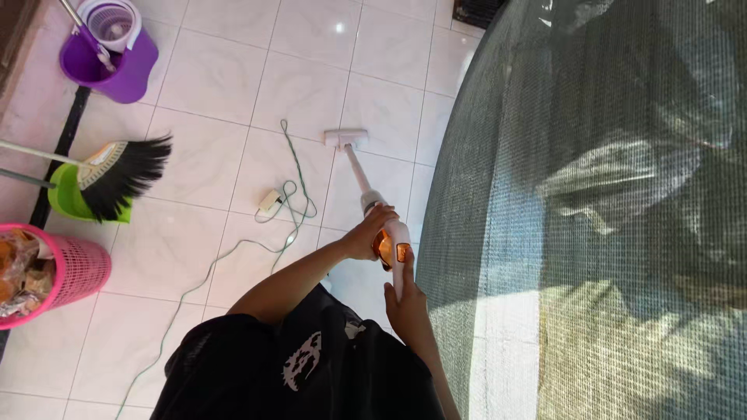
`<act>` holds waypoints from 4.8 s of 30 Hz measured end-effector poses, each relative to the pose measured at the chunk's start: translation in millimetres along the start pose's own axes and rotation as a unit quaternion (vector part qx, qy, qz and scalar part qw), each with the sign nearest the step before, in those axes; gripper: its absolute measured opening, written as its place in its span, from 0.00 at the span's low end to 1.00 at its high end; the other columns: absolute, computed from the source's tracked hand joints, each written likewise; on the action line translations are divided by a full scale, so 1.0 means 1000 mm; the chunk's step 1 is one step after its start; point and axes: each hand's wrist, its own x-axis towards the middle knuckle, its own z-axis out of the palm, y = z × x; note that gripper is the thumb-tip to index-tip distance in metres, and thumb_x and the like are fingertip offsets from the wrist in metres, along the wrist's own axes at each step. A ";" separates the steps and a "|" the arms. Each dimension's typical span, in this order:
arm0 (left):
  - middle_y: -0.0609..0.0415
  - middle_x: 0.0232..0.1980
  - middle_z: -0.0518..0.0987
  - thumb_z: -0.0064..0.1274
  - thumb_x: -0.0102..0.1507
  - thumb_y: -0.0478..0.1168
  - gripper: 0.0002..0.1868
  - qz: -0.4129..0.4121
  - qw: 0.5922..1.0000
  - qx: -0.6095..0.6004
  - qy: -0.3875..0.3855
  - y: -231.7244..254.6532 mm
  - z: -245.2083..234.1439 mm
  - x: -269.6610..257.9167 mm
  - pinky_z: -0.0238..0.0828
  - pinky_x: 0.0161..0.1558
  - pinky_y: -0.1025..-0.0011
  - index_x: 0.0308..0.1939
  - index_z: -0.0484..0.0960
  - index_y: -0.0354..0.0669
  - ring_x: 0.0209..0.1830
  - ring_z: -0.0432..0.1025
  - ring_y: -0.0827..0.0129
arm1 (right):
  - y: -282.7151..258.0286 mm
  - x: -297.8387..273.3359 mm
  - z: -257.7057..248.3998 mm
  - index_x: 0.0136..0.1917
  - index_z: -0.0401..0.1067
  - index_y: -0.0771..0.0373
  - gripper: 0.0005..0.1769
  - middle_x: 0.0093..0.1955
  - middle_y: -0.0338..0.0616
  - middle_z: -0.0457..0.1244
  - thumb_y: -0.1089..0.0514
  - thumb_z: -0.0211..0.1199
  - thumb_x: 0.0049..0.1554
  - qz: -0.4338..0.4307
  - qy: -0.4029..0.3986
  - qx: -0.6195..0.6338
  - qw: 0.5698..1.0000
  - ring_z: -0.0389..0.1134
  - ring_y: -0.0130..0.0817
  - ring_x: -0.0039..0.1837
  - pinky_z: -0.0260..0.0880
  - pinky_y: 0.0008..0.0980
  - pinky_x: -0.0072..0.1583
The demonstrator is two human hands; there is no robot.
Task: The person vacuums the tiled floor using a handheld vacuum cleaner, moving the nozzle across various areas of the floor in a hallway.
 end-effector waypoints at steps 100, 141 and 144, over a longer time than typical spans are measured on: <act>0.47 0.82 0.52 0.70 0.44 0.28 0.55 -0.069 0.988 0.017 0.140 -0.358 -0.561 0.825 0.51 0.78 0.48 0.72 0.60 0.53 0.85 0.35 0.40 | -0.264 1.053 -0.178 0.84 0.24 0.47 0.58 0.43 0.70 0.69 0.63 0.60 0.55 -0.060 -0.082 -0.117 0.988 0.72 0.70 0.47 0.74 0.59 0.49; 0.45 0.81 0.51 0.71 0.43 0.29 0.55 -0.065 0.995 -0.007 0.074 -0.455 -0.812 1.081 0.49 0.77 0.45 0.71 0.60 0.52 0.84 0.34 0.39 | -0.435 1.379 -0.219 0.83 0.18 0.47 0.62 0.44 0.69 0.68 0.60 0.65 0.56 0.014 -0.089 -0.147 0.985 0.71 0.69 0.48 0.74 0.58 0.50; 0.44 0.80 0.52 0.72 0.43 0.30 0.56 -0.032 0.996 -0.046 0.072 -0.426 -0.819 1.092 0.47 0.75 0.40 0.71 0.58 0.51 0.83 0.33 0.34 | -0.464 1.375 -0.247 0.83 0.17 0.48 0.61 0.42 0.65 0.70 0.57 0.63 0.57 0.037 -0.082 -0.190 0.978 0.73 0.65 0.45 0.76 0.55 0.48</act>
